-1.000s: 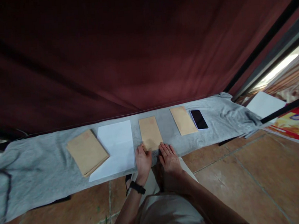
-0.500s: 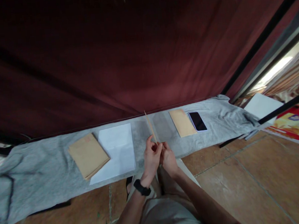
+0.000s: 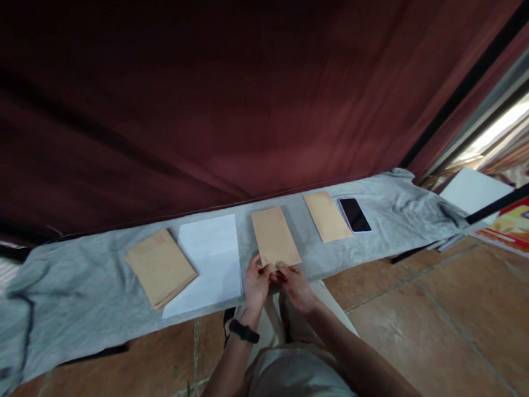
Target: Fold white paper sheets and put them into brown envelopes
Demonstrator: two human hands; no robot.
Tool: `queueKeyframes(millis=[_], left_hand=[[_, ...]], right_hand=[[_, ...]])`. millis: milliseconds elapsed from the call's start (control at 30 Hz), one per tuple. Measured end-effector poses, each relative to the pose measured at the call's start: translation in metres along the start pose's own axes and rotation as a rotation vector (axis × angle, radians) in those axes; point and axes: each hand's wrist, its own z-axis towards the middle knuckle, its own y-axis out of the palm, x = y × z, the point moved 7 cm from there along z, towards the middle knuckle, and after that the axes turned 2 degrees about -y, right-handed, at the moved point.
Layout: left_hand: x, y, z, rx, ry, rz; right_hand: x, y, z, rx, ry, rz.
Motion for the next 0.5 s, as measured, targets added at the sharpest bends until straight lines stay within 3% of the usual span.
queueKeyframes(millis=[200, 300, 400, 500], left_hand=[[-0.004, -0.009, 0.012, 0.002, -0.031, 0.171], [-0.002, -0.012, 0.010, 0.036, 0.005, 0.304], [0.005, -0.013, 0.006, 0.060, 0.055, 0.438], [0.011, -0.011, 0.001, 0.057, 0.088, 0.525]], right_hand=[[0.004, -0.015, -0.004, -0.149, 0.049, -0.270], [-0.001, -0.025, -0.013, -0.106, 0.004, -0.445], [-0.022, -0.019, -0.024, -0.095, -0.257, -0.756], [-0.035, 0.002, -0.035, -0.182, -0.575, -1.217]])
